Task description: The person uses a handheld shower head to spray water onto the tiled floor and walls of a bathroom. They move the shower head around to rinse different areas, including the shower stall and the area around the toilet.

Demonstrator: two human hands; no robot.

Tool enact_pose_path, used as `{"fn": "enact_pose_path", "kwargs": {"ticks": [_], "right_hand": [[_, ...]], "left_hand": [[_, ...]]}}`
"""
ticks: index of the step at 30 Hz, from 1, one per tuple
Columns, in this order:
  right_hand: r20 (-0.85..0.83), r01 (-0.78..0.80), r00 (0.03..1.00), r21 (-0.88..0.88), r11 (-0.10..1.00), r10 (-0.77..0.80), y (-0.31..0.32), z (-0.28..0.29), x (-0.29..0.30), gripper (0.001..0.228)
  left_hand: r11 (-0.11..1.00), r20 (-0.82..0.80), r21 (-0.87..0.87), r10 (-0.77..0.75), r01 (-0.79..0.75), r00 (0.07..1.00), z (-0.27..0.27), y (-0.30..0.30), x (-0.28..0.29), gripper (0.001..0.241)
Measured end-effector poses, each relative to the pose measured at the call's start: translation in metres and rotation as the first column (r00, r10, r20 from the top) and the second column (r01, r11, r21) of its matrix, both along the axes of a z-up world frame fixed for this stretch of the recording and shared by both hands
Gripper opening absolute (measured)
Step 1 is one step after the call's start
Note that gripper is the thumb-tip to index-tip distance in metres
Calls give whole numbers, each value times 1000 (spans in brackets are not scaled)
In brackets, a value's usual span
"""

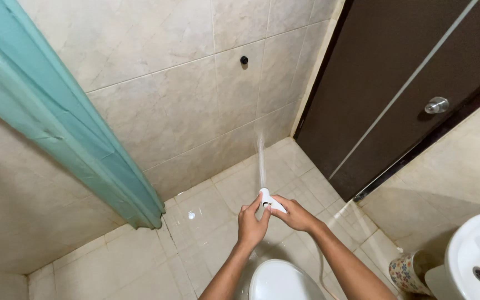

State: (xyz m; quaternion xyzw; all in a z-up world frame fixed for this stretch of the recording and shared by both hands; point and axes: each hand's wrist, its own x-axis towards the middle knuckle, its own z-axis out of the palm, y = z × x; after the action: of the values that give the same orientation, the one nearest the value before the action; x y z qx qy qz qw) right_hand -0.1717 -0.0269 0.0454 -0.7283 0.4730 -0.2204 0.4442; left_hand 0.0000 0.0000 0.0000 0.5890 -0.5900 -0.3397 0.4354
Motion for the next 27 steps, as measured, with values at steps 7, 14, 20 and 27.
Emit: {"fn": "enact_pose_path", "kwargs": {"ticks": [7, 14, 20, 27], "right_hand": [[-43, -67, 997, 14, 998, 68, -8, 10, 16, 40], [-51, -133, 989, 66, 989, 137, -9, 3, 47, 39], [-52, -215, 974, 84, 973, 219, 3, 2, 82, 38], [-95, -327, 937, 91, 941, 335, 17, 3, 127, 41]], "left_hand": [[999, 10, 1, 50, -51, 999, -1, 2, 14, 55], [992, -4, 43, 120, -120, 993, -3, 16, 44, 54], [978, 2, 36, 204, -204, 979, -11, 40, 74, 54], [955, 5, 43, 295, -295, 956, -10, 74, 112, 54]]}}
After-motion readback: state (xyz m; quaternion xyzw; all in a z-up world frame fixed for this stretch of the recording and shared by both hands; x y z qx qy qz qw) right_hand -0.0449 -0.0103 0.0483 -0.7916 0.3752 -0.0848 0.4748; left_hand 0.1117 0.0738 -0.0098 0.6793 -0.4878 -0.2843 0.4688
